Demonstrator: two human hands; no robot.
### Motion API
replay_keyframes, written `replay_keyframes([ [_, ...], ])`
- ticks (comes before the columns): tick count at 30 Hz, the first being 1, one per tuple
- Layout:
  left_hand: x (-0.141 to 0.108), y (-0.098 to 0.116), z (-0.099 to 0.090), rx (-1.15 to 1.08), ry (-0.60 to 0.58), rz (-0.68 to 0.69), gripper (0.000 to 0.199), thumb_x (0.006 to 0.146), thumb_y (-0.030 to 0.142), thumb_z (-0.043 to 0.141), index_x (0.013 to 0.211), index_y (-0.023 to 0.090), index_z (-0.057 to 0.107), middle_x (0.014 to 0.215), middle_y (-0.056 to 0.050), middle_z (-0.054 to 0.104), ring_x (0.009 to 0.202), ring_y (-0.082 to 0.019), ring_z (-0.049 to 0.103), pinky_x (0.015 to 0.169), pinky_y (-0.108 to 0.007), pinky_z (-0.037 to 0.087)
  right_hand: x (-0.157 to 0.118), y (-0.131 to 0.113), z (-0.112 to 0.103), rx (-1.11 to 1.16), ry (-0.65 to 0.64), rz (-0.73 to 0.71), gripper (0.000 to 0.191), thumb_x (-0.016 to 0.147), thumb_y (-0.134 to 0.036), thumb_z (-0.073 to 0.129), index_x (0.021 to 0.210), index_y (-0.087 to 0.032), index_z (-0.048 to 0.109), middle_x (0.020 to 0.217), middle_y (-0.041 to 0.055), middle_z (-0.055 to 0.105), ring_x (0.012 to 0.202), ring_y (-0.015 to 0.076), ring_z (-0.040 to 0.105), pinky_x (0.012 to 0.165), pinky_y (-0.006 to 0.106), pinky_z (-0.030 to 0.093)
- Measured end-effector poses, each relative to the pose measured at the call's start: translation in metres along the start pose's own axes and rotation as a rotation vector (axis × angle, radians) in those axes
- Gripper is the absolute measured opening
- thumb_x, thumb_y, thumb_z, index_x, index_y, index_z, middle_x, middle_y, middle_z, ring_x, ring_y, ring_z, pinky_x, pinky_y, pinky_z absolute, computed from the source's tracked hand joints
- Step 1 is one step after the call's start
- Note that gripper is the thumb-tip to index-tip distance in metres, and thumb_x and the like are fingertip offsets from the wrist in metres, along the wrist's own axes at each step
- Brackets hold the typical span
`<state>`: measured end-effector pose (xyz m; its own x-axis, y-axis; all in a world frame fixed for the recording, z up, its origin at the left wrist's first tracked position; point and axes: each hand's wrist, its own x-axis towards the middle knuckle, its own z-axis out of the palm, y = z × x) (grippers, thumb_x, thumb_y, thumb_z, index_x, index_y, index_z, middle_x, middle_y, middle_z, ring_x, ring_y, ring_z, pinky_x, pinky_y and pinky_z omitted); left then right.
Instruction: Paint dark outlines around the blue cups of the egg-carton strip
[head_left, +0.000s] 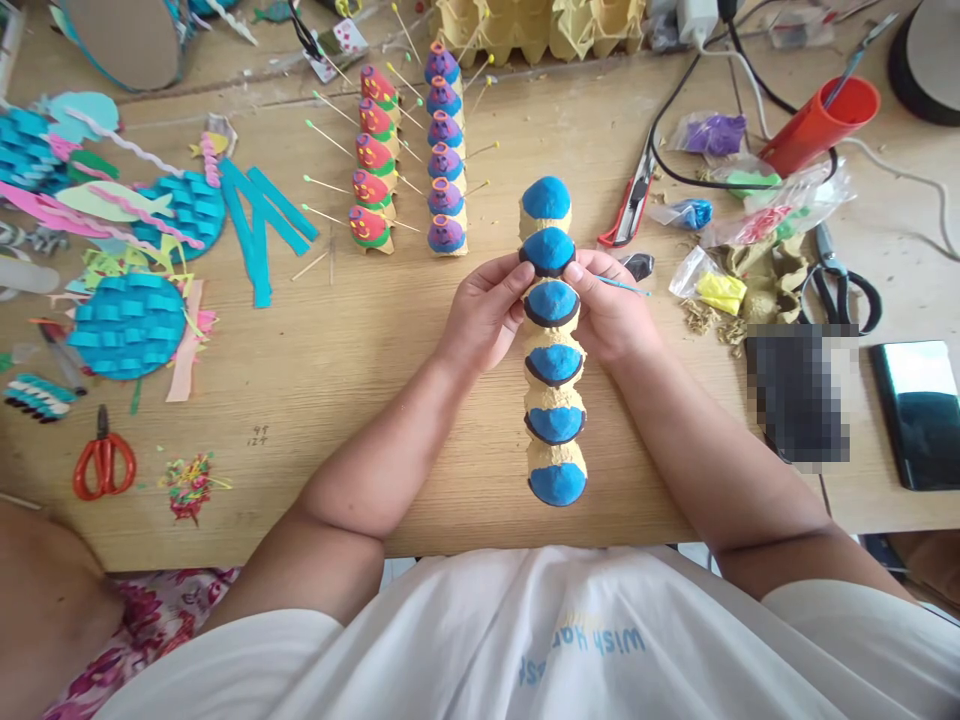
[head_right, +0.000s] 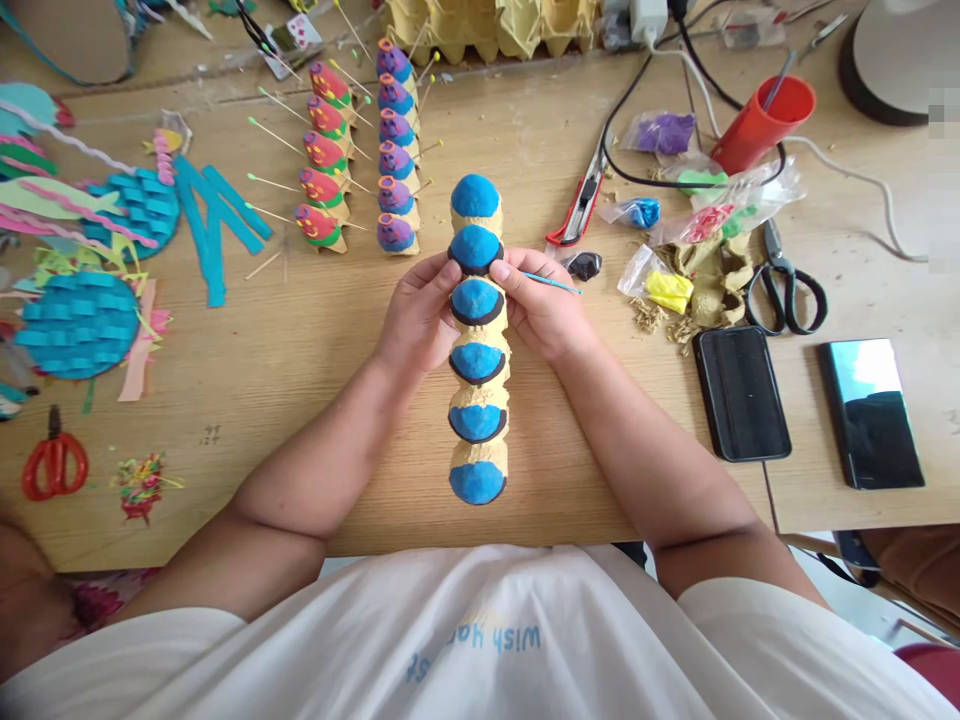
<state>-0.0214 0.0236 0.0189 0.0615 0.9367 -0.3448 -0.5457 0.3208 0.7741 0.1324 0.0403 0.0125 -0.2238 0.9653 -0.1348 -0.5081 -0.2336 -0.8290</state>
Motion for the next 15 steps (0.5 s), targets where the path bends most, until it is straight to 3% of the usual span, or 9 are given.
replay_keyframes([
  [4, 0.0004, -0.0009, -0.0013, -0.042, -0.024, -0.014, 0.025, 0.084, 0.047, 0.093, 0.102, 0.034, 0.083, 0.102, 0.000, 0.084, 0.137, -0.032, 0.070, 0.098, -0.041, 0.064, 0.0000, 0.0002, -0.0013, 0.006, 0.003, 0.002, 0.037, 0.076, -0.052, 0.096, 0.084, -0.027, 0.070, 0.081, -0.0024, 0.076, 0.085, 0.0197, 0.077, 0.079, 0.036, 0.069],
  [7, -0.0010, -0.0016, -0.0009, -0.071, -0.089, 0.070, 0.018, 0.086, 0.038, 0.092, 0.100, 0.028, 0.084, 0.095, 0.002, 0.082, 0.108, -0.021, 0.080, 0.083, -0.029, 0.065, 0.0003, -0.0003, -0.0011, -0.001, 0.034, 0.001, 0.036, 0.078, -0.051, 0.095, 0.084, -0.027, 0.069, 0.082, -0.0017, 0.076, 0.091, 0.0209, 0.078, 0.081, 0.037, 0.069],
  [10, -0.0018, -0.0012, 0.0010, -0.093, -0.140, 0.130, 0.010, 0.090, 0.028, 0.088, 0.098, 0.023, 0.084, 0.088, 0.004, 0.079, 0.087, -0.010, 0.079, 0.075, -0.020, 0.062, 0.0005, 0.0000, -0.0008, -0.009, 0.054, -0.007, 0.035, 0.076, -0.048, 0.096, 0.084, -0.027, 0.069, 0.083, -0.0020, 0.077, 0.089, 0.0204, 0.077, 0.079, 0.036, 0.068],
  [15, -0.0015, 0.0004, 0.0027, -0.108, -0.032, 0.020, 0.024, 0.085, 0.034, 0.092, 0.104, 0.025, 0.080, 0.100, 0.001, 0.083, 0.114, -0.022, 0.081, 0.090, -0.031, 0.066, 0.0000, 0.0018, -0.0008, -0.003, 0.042, 0.001, 0.033, 0.078, -0.046, 0.095, 0.085, -0.028, 0.068, 0.084, -0.0024, 0.076, 0.090, 0.0194, 0.077, 0.079, 0.035, 0.068],
])
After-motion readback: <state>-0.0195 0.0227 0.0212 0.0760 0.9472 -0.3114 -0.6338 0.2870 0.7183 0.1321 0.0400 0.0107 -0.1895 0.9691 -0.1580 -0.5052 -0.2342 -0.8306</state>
